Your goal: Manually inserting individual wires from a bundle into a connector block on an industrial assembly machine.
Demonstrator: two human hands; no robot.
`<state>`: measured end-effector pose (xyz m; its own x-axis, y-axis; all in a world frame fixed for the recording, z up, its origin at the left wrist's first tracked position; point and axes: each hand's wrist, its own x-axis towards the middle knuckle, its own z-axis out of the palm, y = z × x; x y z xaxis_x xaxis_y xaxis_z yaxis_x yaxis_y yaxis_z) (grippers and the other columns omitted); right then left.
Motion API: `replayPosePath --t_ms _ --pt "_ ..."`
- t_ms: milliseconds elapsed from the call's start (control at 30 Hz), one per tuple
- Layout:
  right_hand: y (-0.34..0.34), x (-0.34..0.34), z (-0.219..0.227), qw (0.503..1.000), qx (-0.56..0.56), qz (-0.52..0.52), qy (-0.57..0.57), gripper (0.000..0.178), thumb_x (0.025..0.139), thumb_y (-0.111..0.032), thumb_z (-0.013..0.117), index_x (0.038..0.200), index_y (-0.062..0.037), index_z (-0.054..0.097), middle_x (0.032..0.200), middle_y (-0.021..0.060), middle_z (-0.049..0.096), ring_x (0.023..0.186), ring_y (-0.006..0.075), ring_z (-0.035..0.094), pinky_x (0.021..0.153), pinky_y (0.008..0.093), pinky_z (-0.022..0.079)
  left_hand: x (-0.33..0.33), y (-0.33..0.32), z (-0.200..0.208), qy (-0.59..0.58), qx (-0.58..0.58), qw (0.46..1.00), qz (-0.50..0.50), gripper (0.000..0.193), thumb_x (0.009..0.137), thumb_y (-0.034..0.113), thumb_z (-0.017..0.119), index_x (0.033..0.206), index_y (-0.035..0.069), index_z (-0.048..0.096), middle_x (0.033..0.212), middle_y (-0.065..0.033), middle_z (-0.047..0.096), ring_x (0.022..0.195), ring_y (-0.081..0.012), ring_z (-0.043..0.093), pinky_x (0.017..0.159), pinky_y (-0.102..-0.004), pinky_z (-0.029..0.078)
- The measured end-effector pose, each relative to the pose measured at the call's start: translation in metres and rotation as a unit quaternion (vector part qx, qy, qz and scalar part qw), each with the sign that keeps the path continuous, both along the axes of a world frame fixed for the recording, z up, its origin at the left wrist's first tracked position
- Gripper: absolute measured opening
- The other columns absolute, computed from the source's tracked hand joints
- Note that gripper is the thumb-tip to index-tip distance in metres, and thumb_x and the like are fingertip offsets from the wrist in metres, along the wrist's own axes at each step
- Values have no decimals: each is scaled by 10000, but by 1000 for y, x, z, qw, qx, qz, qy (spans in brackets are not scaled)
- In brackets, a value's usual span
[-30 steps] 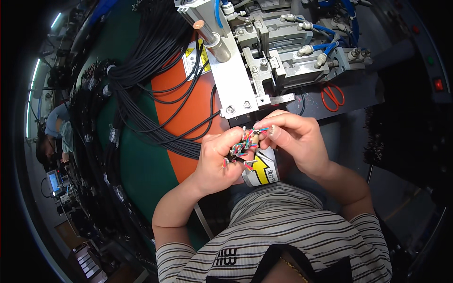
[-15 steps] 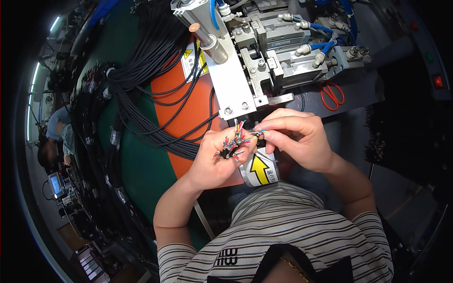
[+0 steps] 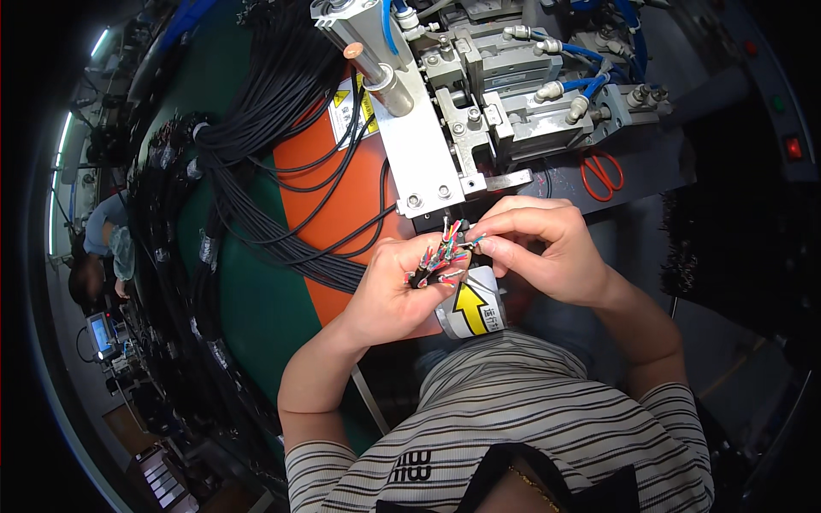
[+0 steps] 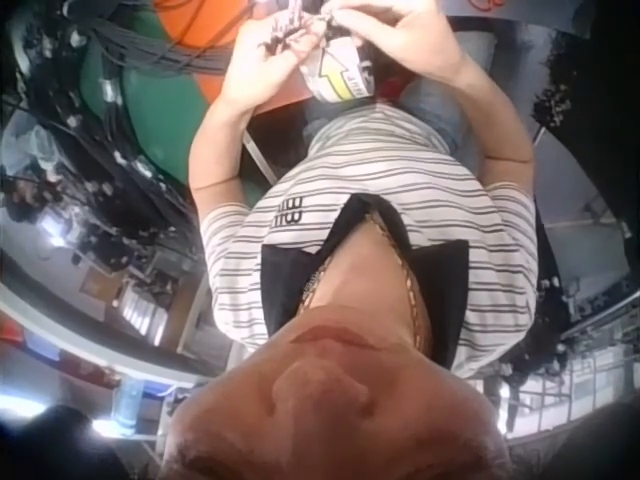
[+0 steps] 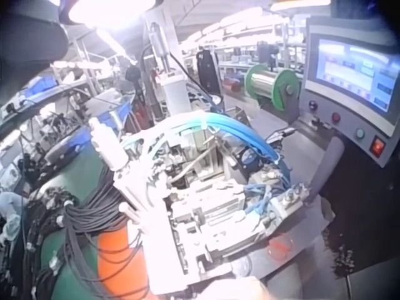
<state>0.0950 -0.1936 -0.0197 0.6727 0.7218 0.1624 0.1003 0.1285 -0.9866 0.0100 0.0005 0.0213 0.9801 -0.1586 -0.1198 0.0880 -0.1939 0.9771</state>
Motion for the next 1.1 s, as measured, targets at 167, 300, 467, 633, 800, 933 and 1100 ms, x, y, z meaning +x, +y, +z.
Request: replayPosePath --t_ms 167,300,467,633,800,933,1100 --pt "-1 5 4 997 -33 12 -73 153 884 52 632 1023 53 696 924 112 673 650 94 633 550 201 511 -3 1 -3 15 35 999 9 66 869 18 586 870 -21 640 707 -37 646 599 -96 575 603 -230 469" --pt "-1 2 6 999 -34 9 -35 139 850 33 671 987 46 692 863 105 665 608 107 625 523 214 489 -4 -3 -3 -17 96 995 0 81 813 -18 601 883 -26 641 711 -82 659 622 -154 628 613 -244 487" --pt "2 -2 14 935 -153 -64 -315 75 809 -31 684 866 11 658 769 92 606 539 201 594 481 304 463 -12 -15 -5 -187 346 919 -14 359 653 -26 669 1012 -14 651 744 -112 601 655 -262 627 584 -323 497" --pt "2 1 9 895 -229 -69 -377 71 801 -75 665 798 -18 623 735 93 564 550 284 575 485 378 454 -9 -14 -5 -255 427 868 -12 538 588 -22 677 1125 -25 633 863 -84 555 720 -231 591 601 -338 492" --pt "1 -1 2 904 -225 -57 -358 63 808 -72 661 818 -22 625 760 95 573 573 297 582 505 385 463 -11 -9 -5 -237 409 881 -30 554 593 -25 661 1146 -31 635 880 -82 530 761 -218 579 613 -331 487" --pt "3 -4 2 897 -226 -75 -372 135 814 -113 662 737 -34 584 706 90 535 562 290 600 474 386 461 -11 -10 -2 -217 418 881 -44 516 630 -18 648 1146 -36 638 850 -76 505 736 -218 561 603 -333 482" --pt "4 -4 -4 895 -226 -87 -374 111 782 -93 668 738 -34 585 702 87 536 574 286 607 485 380 471 -10 -10 -6 -239 429 869 -61 617 581 80 747 1181 -12 634 826 -80 482 696 -233 536 595 -339 461"
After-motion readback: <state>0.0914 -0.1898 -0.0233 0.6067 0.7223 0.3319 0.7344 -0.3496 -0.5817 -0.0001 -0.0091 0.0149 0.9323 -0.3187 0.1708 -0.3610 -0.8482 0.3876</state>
